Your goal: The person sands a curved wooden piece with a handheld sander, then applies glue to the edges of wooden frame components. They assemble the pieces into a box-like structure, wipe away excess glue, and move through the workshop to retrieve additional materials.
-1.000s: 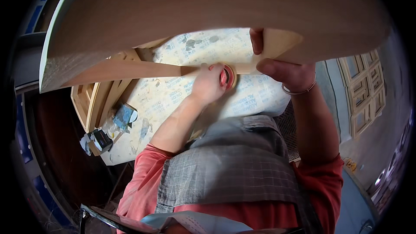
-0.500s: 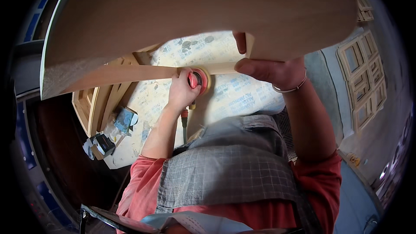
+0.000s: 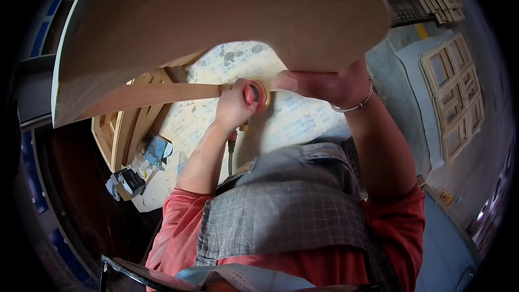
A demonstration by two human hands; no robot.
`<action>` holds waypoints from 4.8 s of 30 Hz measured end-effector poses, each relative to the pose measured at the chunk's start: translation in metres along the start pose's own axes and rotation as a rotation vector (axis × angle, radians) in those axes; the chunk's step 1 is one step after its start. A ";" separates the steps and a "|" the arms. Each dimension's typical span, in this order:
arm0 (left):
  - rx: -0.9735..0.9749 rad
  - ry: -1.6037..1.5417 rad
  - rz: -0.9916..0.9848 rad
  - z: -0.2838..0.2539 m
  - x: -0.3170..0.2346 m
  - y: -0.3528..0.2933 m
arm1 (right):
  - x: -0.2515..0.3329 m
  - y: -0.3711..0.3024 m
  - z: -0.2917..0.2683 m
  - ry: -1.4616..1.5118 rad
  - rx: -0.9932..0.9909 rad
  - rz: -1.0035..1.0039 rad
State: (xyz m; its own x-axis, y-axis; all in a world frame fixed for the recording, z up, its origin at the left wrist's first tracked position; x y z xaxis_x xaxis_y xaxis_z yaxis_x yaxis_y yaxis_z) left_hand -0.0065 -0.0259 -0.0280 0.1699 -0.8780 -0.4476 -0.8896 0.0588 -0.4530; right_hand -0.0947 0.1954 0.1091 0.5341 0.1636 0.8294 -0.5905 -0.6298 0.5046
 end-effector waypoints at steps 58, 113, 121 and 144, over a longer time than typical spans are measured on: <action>-0.175 0.307 -0.045 -0.332 -0.175 -0.230 | 0.079 0.046 -0.007 0.386 0.010 0.013; -0.091 0.458 0.039 -0.325 -0.199 -0.222 | 0.072 0.044 -0.006 0.334 -0.053 -0.043; 0.024 0.621 0.155 -0.303 -0.285 -0.183 | 0.072 0.041 -0.001 0.314 -0.002 0.019; -0.159 0.298 -0.186 -0.342 -0.160 -0.235 | 0.075 0.043 0.002 0.258 -0.055 -0.043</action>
State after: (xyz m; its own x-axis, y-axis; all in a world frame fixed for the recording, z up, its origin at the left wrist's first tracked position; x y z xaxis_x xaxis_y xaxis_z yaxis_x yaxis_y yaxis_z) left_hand 0.0303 -0.0620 0.4135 0.2243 -0.9677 -0.1147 -0.9138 -0.1680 -0.3698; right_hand -0.0794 0.1790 0.1926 0.3923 0.3819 0.8368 -0.6060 -0.5771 0.5475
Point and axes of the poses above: each hand's wrist, its own y-axis towards the middle knuckle, its own z-axis out of the palm, x = y × z, the point moved 3 cm from there along y, towards the middle knuckle, and after that the axes turned 14 degrees about x, right-handed, at the moved point
